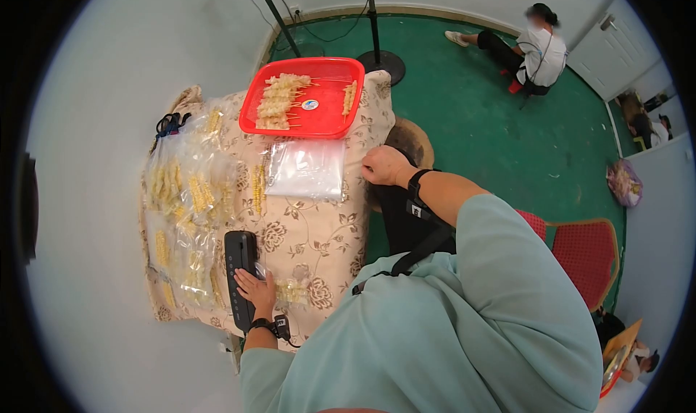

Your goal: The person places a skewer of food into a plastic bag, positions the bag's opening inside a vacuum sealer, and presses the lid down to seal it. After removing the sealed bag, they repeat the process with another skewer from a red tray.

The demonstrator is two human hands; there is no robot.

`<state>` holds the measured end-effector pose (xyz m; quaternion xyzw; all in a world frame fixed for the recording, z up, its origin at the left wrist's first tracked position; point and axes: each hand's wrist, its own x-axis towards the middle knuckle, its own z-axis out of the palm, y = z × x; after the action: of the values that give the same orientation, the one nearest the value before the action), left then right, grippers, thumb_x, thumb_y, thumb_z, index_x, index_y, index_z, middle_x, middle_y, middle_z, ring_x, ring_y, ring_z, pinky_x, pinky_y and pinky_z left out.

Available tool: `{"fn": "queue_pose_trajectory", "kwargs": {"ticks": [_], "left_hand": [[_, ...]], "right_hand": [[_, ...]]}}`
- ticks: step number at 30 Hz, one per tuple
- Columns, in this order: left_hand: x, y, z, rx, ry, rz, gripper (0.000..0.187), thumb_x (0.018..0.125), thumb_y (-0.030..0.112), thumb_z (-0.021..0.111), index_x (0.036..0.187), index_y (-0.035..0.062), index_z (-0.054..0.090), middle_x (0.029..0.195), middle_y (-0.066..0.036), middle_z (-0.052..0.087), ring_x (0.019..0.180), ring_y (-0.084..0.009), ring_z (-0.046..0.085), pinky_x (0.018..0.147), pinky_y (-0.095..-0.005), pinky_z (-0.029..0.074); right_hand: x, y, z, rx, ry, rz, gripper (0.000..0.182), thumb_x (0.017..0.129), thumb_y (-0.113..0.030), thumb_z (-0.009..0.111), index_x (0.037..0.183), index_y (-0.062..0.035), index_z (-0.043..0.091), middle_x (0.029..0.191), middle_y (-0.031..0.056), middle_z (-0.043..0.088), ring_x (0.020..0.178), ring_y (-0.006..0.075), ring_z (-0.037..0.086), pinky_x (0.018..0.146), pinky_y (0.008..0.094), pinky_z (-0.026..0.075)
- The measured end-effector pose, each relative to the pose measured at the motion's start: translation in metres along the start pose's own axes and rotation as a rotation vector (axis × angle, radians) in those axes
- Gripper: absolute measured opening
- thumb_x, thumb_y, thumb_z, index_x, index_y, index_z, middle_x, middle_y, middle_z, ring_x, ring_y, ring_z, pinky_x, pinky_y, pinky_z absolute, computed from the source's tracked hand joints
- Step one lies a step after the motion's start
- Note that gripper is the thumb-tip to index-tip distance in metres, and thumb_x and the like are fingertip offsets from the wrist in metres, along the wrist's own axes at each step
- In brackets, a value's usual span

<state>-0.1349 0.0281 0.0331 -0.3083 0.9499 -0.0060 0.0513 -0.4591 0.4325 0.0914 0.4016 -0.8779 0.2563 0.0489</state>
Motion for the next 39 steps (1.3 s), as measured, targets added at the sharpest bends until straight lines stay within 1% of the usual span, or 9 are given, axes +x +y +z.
{"fn": "queue_pose_trajectory", "kwargs": {"ticks": [1,8,10,20,30,32,36,38,39], "left_hand": [[0.000,0.000,0.000,0.000,-0.006,-0.001,0.096,0.087,0.053,0.049,0.147,-0.0047,0.001,0.156,-0.019,0.001,0.144,-0.0339,0.000,0.112,-0.0548,0.005],[-0.002,0.004,-0.005,-0.023,-0.028,-0.038,0.096,0.086,0.052,0.050,0.147,-0.0051,0.002,0.156,-0.019,0.001,0.144,-0.0347,0.000,0.112,-0.0546,0.005],[-0.001,0.001,-0.003,-0.029,0.019,0.014,0.096,0.086,0.051,0.051,0.147,-0.0058,0.003,0.156,-0.020,0.002,0.144,-0.0347,0.000,0.112,-0.0546,0.005],[-0.001,0.004,-0.007,-0.029,-0.022,-0.018,0.096,0.087,0.053,0.048,0.147,-0.0056,0.001,0.156,-0.019,-0.001,0.144,-0.0334,-0.002,0.112,-0.0534,0.002],[-0.002,0.005,-0.007,-0.018,-0.010,-0.009,0.096,0.087,0.051,0.050,0.146,-0.0068,0.002,0.156,-0.020,0.000,0.144,-0.0343,-0.001,0.112,-0.0537,0.004],[-0.002,0.002,-0.002,-0.003,0.066,0.036,0.095,0.086,0.050,0.051,0.146,-0.0071,0.005,0.155,-0.021,0.003,0.144,-0.0352,0.001,0.112,-0.0546,0.005],[-0.001,0.006,-0.011,-0.072,0.031,0.024,0.095,0.084,0.049,0.054,0.146,-0.0072,0.009,0.154,-0.023,0.008,0.143,-0.0379,0.004,0.111,-0.0565,0.006],[0.005,-0.012,0.025,-0.035,0.148,0.083,0.095,0.083,0.051,0.055,0.145,-0.0073,0.013,0.153,-0.024,0.013,0.142,-0.0410,0.008,0.111,-0.0561,0.009],[0.003,-0.001,0.006,0.005,0.084,0.041,0.095,0.082,0.051,0.055,0.145,-0.0075,0.015,0.152,-0.024,0.015,0.141,-0.0408,0.010,0.111,-0.0558,0.009]], "right_hand": [[0.000,0.000,0.000,0.007,0.046,-0.028,0.020,0.075,-0.017,0.059,0.060,-0.0053,0.056,0.064,0.0125,0.057,0.066,0.0336,0.058,0.063,0.0434,0.047],[0.001,-0.004,-0.004,0.002,-0.001,-0.010,0.020,0.076,-0.018,0.059,0.061,-0.0052,0.057,0.066,0.0119,0.058,0.067,0.0329,0.058,0.064,0.0432,0.048],[0.002,-0.003,-0.001,0.025,-0.025,0.032,0.024,0.077,-0.023,0.055,0.064,-0.0037,0.062,0.070,0.0145,0.060,0.073,0.0345,0.060,0.071,0.0441,0.048],[0.002,-0.003,-0.004,0.023,-0.017,0.005,0.023,0.077,-0.020,0.055,0.062,-0.0035,0.060,0.068,0.0143,0.060,0.071,0.0338,0.060,0.070,0.0432,0.048],[0.002,-0.005,-0.006,-0.022,-0.048,0.034,0.024,0.078,-0.021,0.055,0.062,-0.0042,0.060,0.068,0.0136,0.060,0.071,0.0340,0.060,0.070,0.0434,0.048],[0.002,-0.005,-0.006,-0.002,-0.041,0.028,0.023,0.077,-0.022,0.055,0.062,-0.0045,0.060,0.068,0.0146,0.060,0.070,0.0349,0.060,0.068,0.0445,0.049],[0.003,0.001,-0.002,0.042,-0.021,0.039,0.022,0.075,-0.025,0.057,0.064,-0.0065,0.063,0.069,0.0158,0.061,0.069,0.0367,0.060,0.067,0.0455,0.049],[0.001,-0.001,0.004,0.024,0.001,0.121,0.021,0.075,-0.026,0.057,0.067,-0.0083,0.064,0.074,0.0143,0.063,0.072,0.0368,0.060,0.069,0.0450,0.050],[0.001,0.004,0.009,-0.016,-0.018,0.090,0.021,0.076,-0.027,0.057,0.068,-0.0083,0.064,0.075,0.0143,0.063,0.073,0.0357,0.061,0.068,0.0447,0.050]]}}
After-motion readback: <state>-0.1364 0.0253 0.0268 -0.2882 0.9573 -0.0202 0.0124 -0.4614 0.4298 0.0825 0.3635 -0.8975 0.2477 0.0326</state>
